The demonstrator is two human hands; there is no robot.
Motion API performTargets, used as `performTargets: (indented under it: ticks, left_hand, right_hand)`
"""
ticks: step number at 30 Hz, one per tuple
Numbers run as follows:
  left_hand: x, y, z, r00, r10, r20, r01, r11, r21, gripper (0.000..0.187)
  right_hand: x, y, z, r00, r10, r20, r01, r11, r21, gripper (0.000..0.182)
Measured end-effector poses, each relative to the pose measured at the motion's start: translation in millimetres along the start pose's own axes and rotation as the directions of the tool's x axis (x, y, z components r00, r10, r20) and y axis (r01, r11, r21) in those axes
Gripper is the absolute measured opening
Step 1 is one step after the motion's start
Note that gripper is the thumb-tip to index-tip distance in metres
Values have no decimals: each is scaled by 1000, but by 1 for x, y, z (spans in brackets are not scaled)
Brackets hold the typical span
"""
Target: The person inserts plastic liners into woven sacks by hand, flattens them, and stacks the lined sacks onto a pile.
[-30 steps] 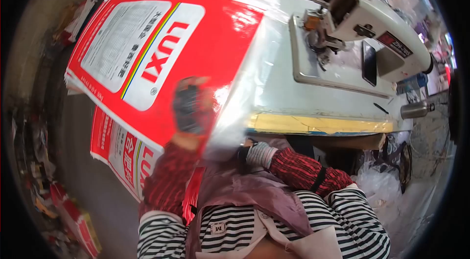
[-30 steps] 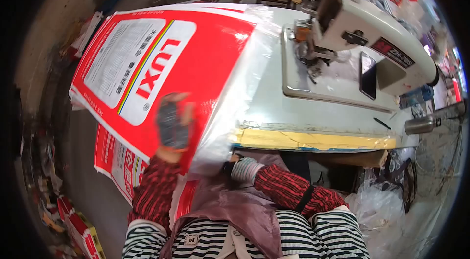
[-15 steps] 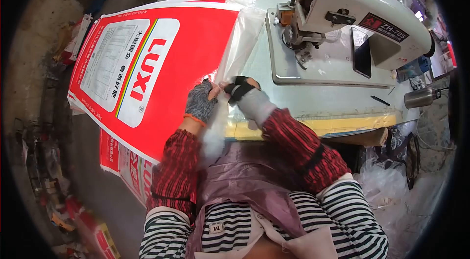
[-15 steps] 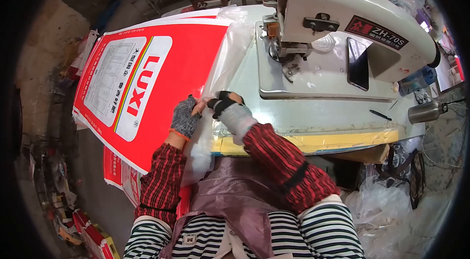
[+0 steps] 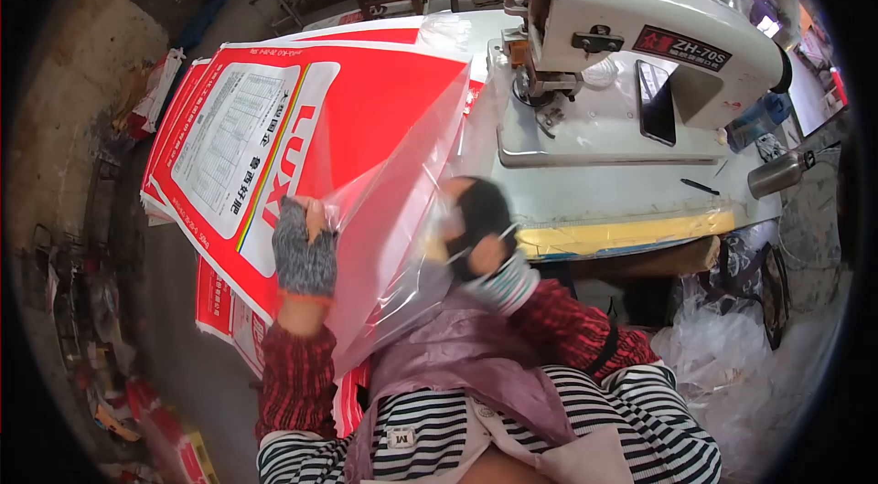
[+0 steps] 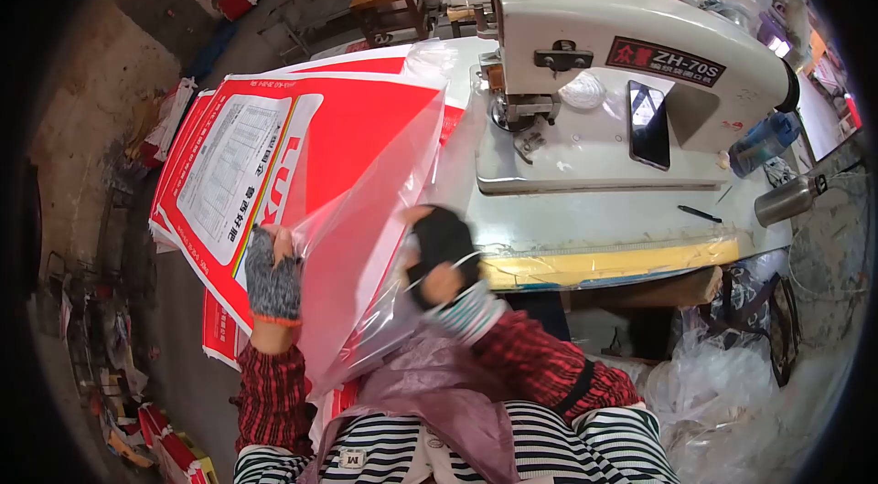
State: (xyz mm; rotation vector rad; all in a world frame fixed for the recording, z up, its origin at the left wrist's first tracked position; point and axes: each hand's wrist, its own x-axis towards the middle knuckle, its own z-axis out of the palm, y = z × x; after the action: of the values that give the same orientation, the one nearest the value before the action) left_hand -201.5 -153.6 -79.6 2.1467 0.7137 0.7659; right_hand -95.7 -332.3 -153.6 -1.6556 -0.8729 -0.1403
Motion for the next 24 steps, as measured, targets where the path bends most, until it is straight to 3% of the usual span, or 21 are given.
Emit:
performTargets:
  ticks: [1,2,3,4,5,6,7,8,9,10,11,12,13,15,16,17,19,20,22,23,24]
  left_hand:
    - [-10,7,-7,1000,1,3,-1,1000,-1,21]
    - [-18,12,-11,999,-31,19,30,999,12,20]
    - [-26,19,-16,998,-61,34,60,998,26,19]
    - [-33,28,-23,977,-196,84,189,978,87,20]
    - [-40,32,-29,979,-184,84,177,980,85,20]
    - [-49,34,-37,986,-98,132,88,993,79,21]
    - [-55,33,-45,984,-14,179,1,997,72,22]
    - [-55,21,-55,926,332,181,-377,838,394,20]
    - [-58,15,-67,924,337,181,-382,836,395,20]
    - [-60,9,-78,956,284,80,-292,876,383,20]
    - [-58,7,-84,974,225,-25,-202,912,357,19]
    - [-55,7,-85,972,233,-34,-207,914,348,19]
    - [-53,10,-85,974,216,-72,-179,923,340,19]
    - [-48,11,-87,973,199,-115,-152,933,325,19]
    - [-44,11,-89,973,197,-120,-146,930,336,21]
    - [-42,11,-90,974,192,-124,-138,927,350,24]
    - [-39,11,-92,976,163,-141,-110,939,325,26]
    - [-38,9,-94,969,187,-159,-128,937,325,26]
    - [-38,8,-96,962,203,-184,-135,936,324,26]
    - [-38,9,-98,964,119,-239,-66,973,219,26]
    - [-39,9,-101,958,31,-286,0,994,109,26]
  right_hand:
    - [-9,-16,15,992,-11,123,-32,938,345,30]
    - [-18,-27,51,937,-234,261,189,964,187,27]
    - [-24,-33,77,809,-407,423,424,904,58,25]
    - [-20,-46,71,811,-409,419,427,903,55,25]
    - [-4,-65,57,829,-281,483,127,937,327,19]
    - [11,-75,50,798,-181,575,-199,822,534,14]
    - [12,-31,81,540,-20,841,252,958,-139,15]
    - [27,-25,59,524,203,827,333,845,-418,16]
    - [40,-16,27,526,413,744,406,647,-646,18]
    - [48,6,10,533,410,740,404,644,-649,18]
    - [54,41,-3,806,220,549,218,752,-622,14]
    - [61,72,-12,968,61,243,73,858,-508,14]
    - [65,87,-19,992,-37,-117,-4,944,-329,18]
    - [78,50,-36,963,28,-266,-61,991,-119,23]
    - [84,35,-50,939,-131,-319,44,963,-266,26]
    - [93,32,-55,939,-137,-315,51,962,-267,26]
    - [113,32,-59,811,-431,-396,211,846,-489,30]
    - [118,27,-62,858,-437,-270,240,806,-542,36]
    - [101,47,-37,973,-231,11,218,896,-386,29]
    - [85,57,-13,981,-107,161,147,953,-264,27]
    - [75,70,4,978,-115,173,157,953,-259,27]
